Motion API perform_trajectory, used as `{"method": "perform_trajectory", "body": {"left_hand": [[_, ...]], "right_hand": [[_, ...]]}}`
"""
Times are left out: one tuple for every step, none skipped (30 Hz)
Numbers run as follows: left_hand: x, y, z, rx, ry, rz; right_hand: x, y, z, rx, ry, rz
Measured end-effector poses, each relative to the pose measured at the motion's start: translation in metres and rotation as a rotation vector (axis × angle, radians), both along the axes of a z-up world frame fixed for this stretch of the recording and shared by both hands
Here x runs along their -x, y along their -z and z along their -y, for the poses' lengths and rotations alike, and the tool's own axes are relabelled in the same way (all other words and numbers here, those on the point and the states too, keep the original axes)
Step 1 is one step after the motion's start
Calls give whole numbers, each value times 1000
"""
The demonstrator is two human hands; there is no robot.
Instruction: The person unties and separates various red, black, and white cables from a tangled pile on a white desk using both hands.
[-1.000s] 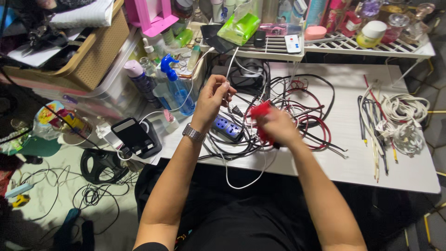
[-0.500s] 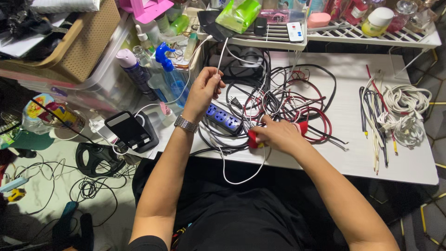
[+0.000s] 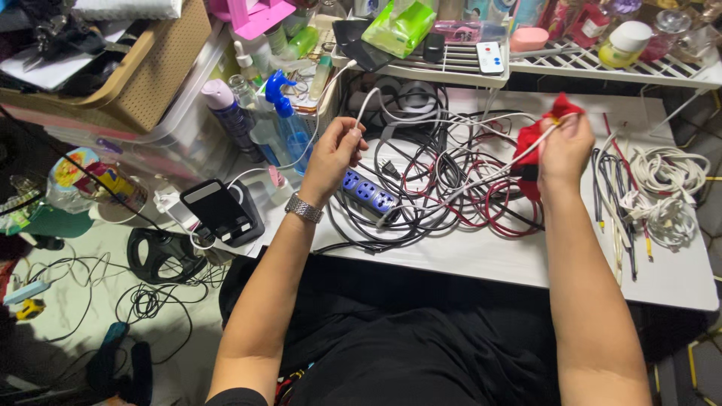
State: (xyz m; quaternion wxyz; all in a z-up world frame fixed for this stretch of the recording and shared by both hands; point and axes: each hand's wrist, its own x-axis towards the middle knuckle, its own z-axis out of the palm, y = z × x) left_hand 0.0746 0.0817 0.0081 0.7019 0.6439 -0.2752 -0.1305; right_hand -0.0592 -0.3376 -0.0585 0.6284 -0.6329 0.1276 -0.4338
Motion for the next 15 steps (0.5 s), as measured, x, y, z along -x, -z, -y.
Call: {"method": "perform_trajectory", "body": {"left_hand": [[4, 1, 5, 1, 6, -4], [7, 3, 10, -20, 6, 11], [10, 5, 15, -42, 2, 28], [15, 8, 20, -42, 4, 26], [20, 12, 24, -118, 4, 41], [24, 15, 28, -193, 5, 55], [28, 17, 31, -192, 0, 55], [32, 19, 35, -215, 5, 120], [35, 21, 39, -240, 14, 184], [37, 21, 43, -241, 13, 184], [41, 20, 48, -280, -9, 153], [45, 18, 53, -320, -30, 122], [50, 16, 60, -320, -25, 124], [56, 13, 68, -279, -37, 60], [61, 10, 78, -236, -46, -1]], "right_hand": [[2, 7, 9, 67, 97, 145], [8, 11, 12, 69, 102, 141], [16, 12, 10, 392, 291, -313], [25, 9, 4, 708, 472, -775], [33, 1, -4, 707, 473, -774], [43, -10, -14, 869, 273, -927], [48, -22, -21, 1028, 58, -1072], [49, -39, -21, 1032, 55, -1070], [51, -56, -16, 1092, 15, -1024], [51, -68, -14, 1151, -26, -977], [54, -77, -11, 1151, -29, -978], [58, -85, -4, 989, 43, -1069], [63, -89, 3, 819, 120, -1155], [64, -83, 4, 815, 125, -1157], [62, -72, 2, 383, -3, -601]]}}
